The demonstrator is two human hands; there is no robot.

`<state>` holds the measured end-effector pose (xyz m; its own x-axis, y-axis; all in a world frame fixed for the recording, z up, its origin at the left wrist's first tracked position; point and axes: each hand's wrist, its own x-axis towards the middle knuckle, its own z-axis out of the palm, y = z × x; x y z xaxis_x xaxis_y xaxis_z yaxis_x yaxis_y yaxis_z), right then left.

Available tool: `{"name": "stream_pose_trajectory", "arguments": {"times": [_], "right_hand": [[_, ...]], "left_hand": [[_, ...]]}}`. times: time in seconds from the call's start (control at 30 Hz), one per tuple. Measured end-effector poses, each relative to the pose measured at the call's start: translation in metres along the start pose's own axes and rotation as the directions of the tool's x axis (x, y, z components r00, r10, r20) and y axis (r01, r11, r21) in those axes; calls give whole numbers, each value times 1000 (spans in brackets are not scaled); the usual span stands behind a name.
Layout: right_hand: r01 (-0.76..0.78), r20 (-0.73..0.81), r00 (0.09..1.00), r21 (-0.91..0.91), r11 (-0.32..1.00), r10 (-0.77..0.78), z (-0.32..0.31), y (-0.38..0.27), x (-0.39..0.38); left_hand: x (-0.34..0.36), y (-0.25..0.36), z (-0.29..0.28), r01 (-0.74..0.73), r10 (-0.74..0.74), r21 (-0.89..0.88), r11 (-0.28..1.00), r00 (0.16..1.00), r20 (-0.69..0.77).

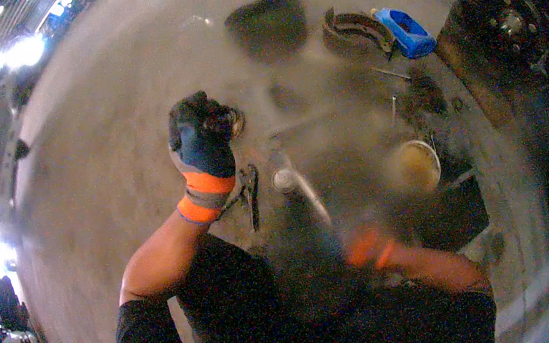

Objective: The person walks through a vehicle repair garage carrying a metal part and a spray can. They sit on the floor and use a wrench and spray lubricant to work on the part, manipulating it with gloved hands.

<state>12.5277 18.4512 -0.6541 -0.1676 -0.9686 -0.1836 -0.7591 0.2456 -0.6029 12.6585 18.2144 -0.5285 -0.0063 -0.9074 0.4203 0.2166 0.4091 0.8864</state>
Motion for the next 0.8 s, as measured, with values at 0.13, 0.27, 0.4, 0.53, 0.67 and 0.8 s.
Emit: {"name": "stream_pose_trajectory", "arguments": {"times": [0.13,0.27,0.4,0.53,0.67,0.8], "right_hand": [[-58,-41,997,141,988,64,42,50,13],[-130,-170,974,127,983,150,106,124,14],[95,-106,992,235,967,-72,138,151,6],[-274,157,960,699,661,232,169,194,17],[-351,258,931,829,435,259,166,205,22],[-10,-15,1000,601,799,24,115,183,16]], "left_hand": [[-7,11,-9,-52,44,108,993,996,77],[-10,22,-9,-90,49,184,979,975,218],[-14,27,-12,-105,65,169,980,972,227],[-10,33,-15,-303,144,554,775,939,311],[-2,0,-31,386,-345,-46,921,865,364],[0,-17,-25,862,-805,-346,370,484,344]]}}
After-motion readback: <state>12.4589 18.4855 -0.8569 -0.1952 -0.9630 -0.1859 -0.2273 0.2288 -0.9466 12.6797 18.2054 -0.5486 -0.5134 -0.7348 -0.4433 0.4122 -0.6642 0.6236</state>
